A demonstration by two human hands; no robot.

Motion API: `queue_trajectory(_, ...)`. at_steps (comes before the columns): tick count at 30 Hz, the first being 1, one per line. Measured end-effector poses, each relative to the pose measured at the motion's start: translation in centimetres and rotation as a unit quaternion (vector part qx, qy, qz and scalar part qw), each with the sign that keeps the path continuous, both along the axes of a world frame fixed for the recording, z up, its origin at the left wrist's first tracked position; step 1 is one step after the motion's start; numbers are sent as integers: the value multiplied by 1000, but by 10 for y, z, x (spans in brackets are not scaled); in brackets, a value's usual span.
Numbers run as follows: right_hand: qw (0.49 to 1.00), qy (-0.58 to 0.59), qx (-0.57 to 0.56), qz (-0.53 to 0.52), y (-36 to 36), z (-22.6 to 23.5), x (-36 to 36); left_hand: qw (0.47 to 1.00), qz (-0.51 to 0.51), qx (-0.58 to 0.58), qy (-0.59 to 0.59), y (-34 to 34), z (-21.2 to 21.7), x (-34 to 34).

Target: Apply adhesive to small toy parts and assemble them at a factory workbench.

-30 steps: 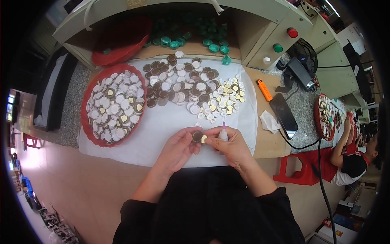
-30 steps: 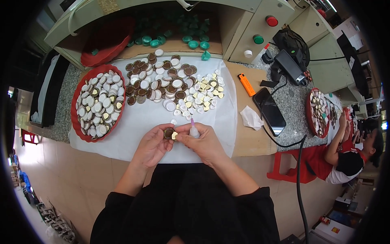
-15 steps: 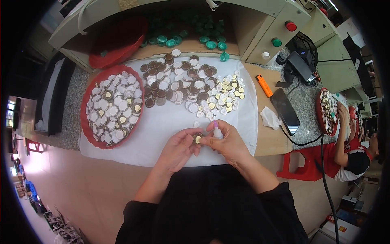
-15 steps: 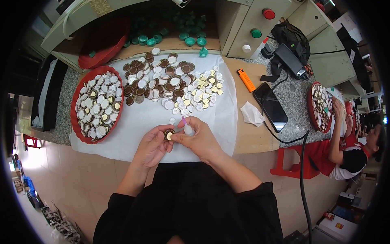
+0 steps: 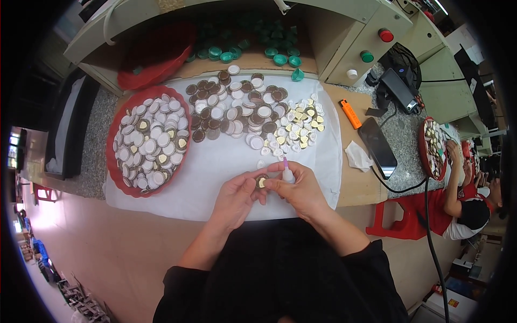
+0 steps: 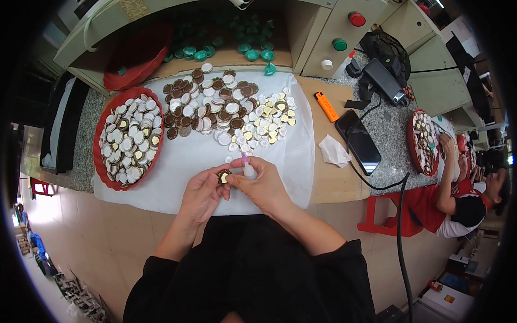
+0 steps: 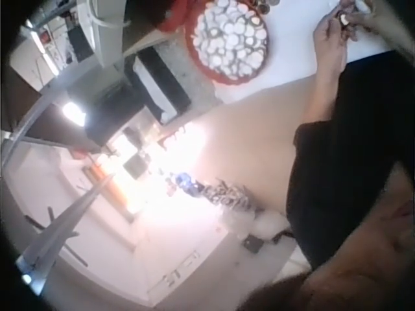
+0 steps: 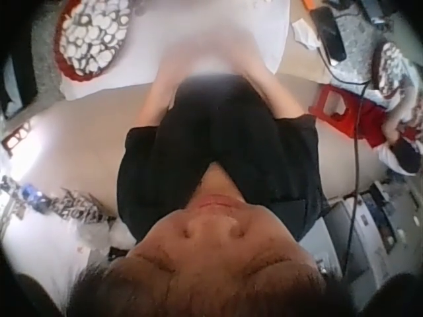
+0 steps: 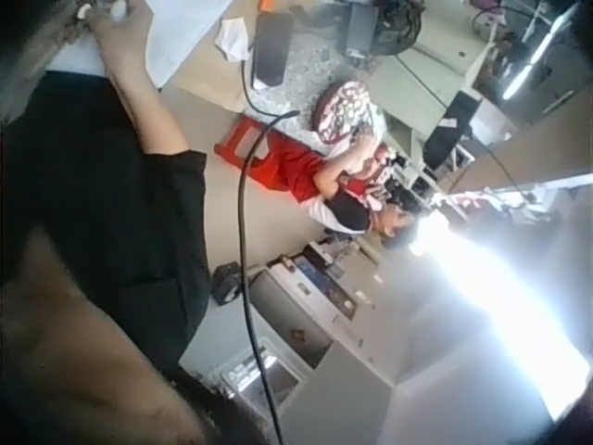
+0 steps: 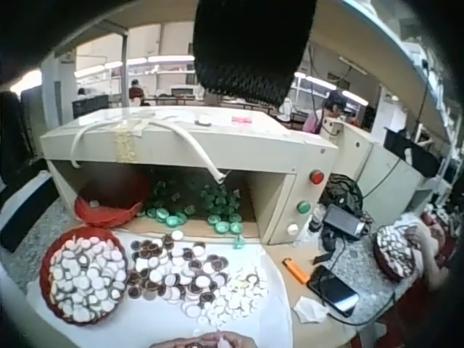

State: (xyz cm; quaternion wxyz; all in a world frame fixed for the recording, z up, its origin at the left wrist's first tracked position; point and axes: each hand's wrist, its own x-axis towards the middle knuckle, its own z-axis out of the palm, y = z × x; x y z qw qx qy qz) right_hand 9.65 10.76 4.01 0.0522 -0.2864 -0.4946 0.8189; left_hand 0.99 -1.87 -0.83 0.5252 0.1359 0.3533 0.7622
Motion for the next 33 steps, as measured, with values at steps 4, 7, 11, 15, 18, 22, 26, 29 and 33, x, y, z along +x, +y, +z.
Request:
queue_trajectory(4,999,9,29,-11,-2,-6,-3,997,49,14,59,4,6,10)
queue_trajectory(7,997,6,72,-7,-3,-14,-3,983,85,-19,164,3,4,14)
queue_trajectory(11,991,-18,134,11,-2,-7,-3,984,92,-43,145,2,3,13)
queue_trajectory(15,993,-11,111,28,2,-2,-1,993,96,-57,38,4,8,12)
queue_trajectory(18,995,-17,89,36,2,-2,1,994,90,-62,27,4,10,12)
queue_trajectory(22,992,-12,123,35,1,-10,1,994,85,-69,20,2,11,10)
queue_trajectory(26,991,-3,132,30,0,-12,2,994,76,-72,14,3,13,9)
queue_trajectory(29,997,-2,73,20,4,-10,3,995,76,-67,8,4,11,11)
queue_trajectory(33,997,-12,64,33,4,-11,4,995,73,-63,-2,4,13,11)
